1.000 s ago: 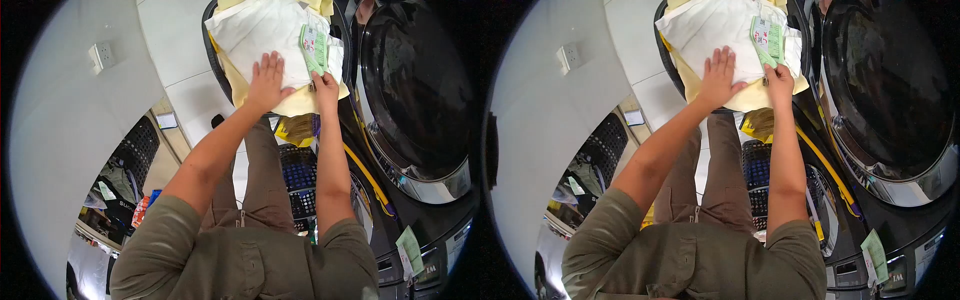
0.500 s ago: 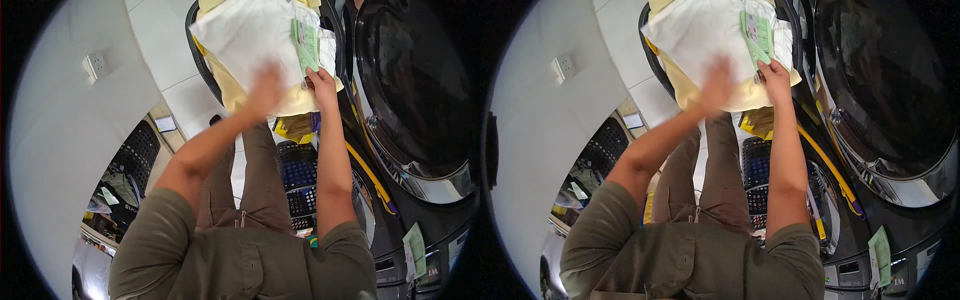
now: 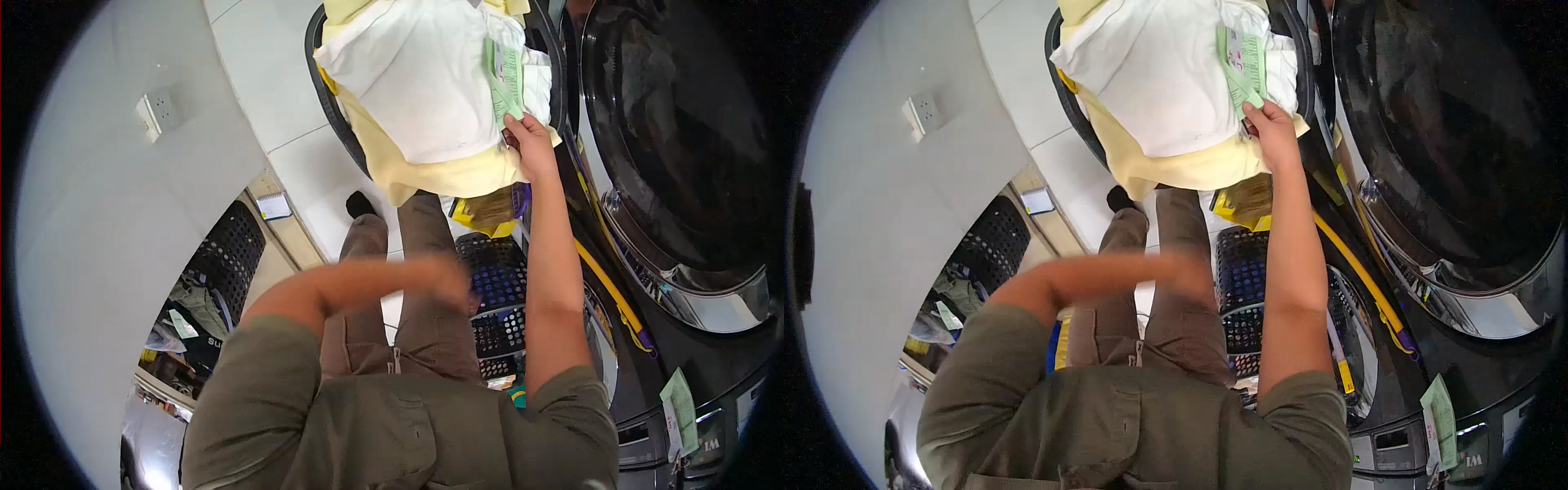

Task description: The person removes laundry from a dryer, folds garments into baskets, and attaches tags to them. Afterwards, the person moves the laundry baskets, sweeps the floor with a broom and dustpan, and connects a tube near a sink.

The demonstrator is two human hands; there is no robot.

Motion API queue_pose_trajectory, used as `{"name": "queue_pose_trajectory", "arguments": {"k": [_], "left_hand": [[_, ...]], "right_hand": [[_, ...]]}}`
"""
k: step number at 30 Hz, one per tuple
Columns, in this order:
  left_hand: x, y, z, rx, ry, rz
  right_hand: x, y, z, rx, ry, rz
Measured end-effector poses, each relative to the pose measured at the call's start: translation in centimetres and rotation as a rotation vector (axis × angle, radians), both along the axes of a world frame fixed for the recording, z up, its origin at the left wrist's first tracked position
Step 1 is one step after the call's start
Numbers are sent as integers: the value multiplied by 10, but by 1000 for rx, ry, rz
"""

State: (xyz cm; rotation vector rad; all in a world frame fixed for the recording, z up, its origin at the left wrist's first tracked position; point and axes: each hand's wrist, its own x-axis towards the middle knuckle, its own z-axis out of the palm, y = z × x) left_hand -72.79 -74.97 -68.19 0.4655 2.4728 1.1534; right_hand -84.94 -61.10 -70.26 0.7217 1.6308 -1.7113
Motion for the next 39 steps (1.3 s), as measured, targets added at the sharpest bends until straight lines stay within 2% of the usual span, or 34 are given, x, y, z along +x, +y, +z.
{"name": "queue_pose_trajectory", "arguments": {"k": [2,3,4,5,6,7,8,9,11,13,14,15,16,17,18,19,20,21,22,23,24,25,27,28,30,31,32,33,34,35,37,39], "left_hand": [[38,10,40,264,-446,-560],[39,6,49,319,-613,-653],[35,0,48,325,-575,-560],[20,-9,42,306,-349,-260],[-1,-19,32,262,-34,192],[-38,-36,36,245,-92,503],[-62,-45,21,-99,252,743],[-69,-42,-2,-233,286,717],[-41,-24,-15,-232,175,410],[4,-2,4,-28,-1,38],[28,4,21,137,-192,-199],[48,4,38,292,-496,-408],[60,2,48,386,-825,-492],[64,-4,52,411,-960,-437],[63,-10,52,397,-962,-303],[62,-18,36,238,-659,-127],[49,-28,34,32,-396,67],[38,-37,33,110,-522,376],[25,-44,34,193,-566,562],[19,-50,19,163,-323,658],[11,-53,5,233,-85,876],[5,-56,-7,232,-86,875],[-3,-60,-23,207,-79,1445],[-7,-57,-20,208,-81,1442],[-17,-51,-12,253,-614,1440],[-18,-52,-17,254,-614,1436],[-17,-54,-23,382,-649,1410],[-14,-57,-28,507,-685,1380],[-10,-60,-26,502,-692,1377],[-7,-64,-22,515,-713,1380],[-8,-65,-17,538,-726,1383],[-4,-58,-13,707,-546,1550]], "right_hand": [[-5,0,2,6,-9,10],[-4,1,2,8,-21,21],[-2,3,-5,-21,-5,24],[-2,1,-5,-27,3,23],[-5,0,-5,-18,0,4],[-3,-1,-5,-6,-16,-20],[-2,-4,1,-2,-16,-54],[0,-2,-1,4,-16,-58],[0,0,-7,-35,27,-29],[-1,0,-7,-18,13,-38],[1,1,-7,4,-9,-57],[5,1,-7,5,-22,-62],[6,1,-5,20,33,-54],[5,0,-4,33,96,-44],[8,1,-4,110,105,-33],[13,-2,-1,108,108,-32],[23,-10,4,284,359,-121],[34,-16,10,460,609,-210],[44,-20,22,575,666,-264],[56,-22,32,746,654,-266],[69,-24,38,811,694,-200],[80,-28,42,874,734,-132],[99,-47,46,843,624,47],[99,-60,50,931,608,192],[93,-79,43,1155,682,283],[88,-83,35,1274,691,294],[81,-83,29,1274,689,293],[73,-80,25,1189,576,512],[71,-75,25,1093,456,721],[83,-67,28,1095,450,719],[129,-37,15,1031,549,117],[204,41,-46,349,354,-576]]}}
